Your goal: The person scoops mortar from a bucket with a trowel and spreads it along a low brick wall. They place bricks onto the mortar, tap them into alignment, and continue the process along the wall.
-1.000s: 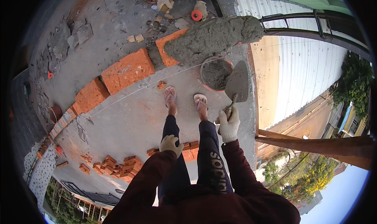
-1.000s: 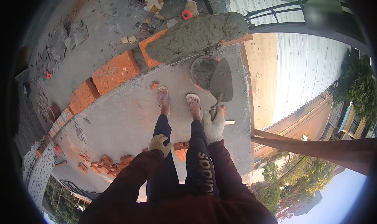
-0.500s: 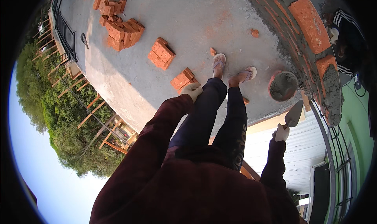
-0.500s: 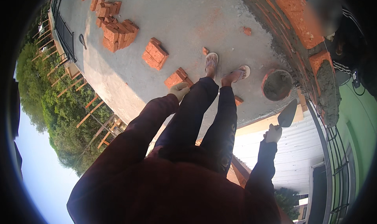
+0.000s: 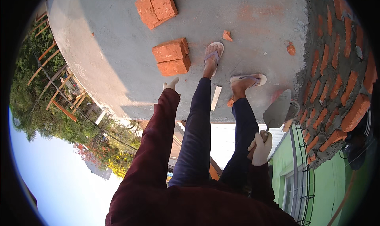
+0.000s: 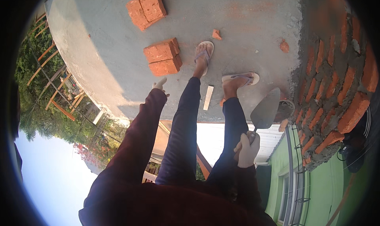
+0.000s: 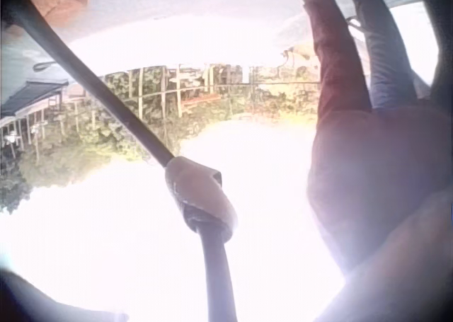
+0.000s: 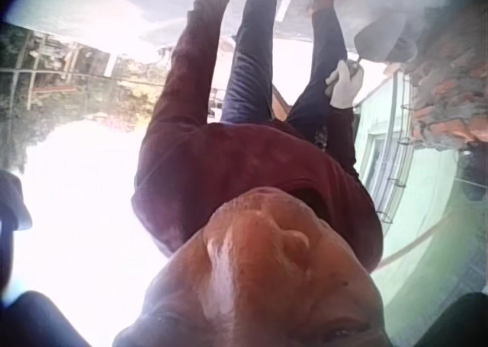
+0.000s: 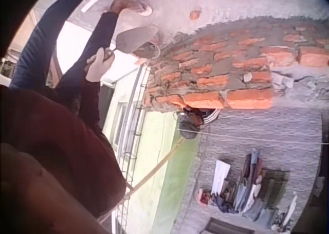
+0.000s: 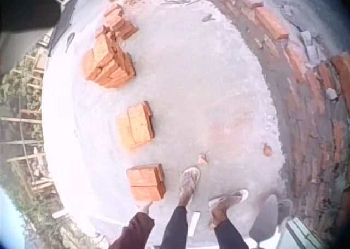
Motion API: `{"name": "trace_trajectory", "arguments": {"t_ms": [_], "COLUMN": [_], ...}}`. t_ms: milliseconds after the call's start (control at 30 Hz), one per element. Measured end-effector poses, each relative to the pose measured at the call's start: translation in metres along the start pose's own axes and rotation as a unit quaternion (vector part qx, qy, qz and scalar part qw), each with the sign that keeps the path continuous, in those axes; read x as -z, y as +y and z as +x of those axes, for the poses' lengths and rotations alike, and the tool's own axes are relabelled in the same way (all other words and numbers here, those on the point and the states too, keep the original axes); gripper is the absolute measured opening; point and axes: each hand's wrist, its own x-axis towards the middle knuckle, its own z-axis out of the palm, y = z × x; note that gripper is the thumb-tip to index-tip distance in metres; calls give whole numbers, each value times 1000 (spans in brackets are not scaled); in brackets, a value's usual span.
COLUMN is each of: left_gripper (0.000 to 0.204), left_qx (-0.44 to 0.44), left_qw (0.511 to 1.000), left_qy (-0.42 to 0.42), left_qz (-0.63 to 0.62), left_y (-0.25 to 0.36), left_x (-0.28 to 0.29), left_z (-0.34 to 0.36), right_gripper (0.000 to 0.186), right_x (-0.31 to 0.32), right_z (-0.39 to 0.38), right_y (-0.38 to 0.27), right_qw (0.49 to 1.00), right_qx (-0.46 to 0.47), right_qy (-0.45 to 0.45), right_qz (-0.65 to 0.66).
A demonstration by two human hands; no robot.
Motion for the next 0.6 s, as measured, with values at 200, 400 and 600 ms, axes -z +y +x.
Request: {"name": "trace_trajectory", "arguments": {"t_ms": [200,400,600], "left_gripper": [143,122,104], "left_qx": [-161,-275,-253], "left_qw": [942,853,846], "left_qy": [248,303,303], "left_qz": [160,323,358], "left_y": [37,13,3], "left_x": [-107,-113,-124], "left_z": [56,114,109], "right_gripper": [32,37,36], "right_x": [-20,-33,-33], "right_z": [21,37,49], "right_y": [-35,-64,-70], "right_qw": [992,988,985], "right_qx": [-31,-63,-69], "right_qy": [-13,30,-1], "right_qz": [-119,-135,-157]}}
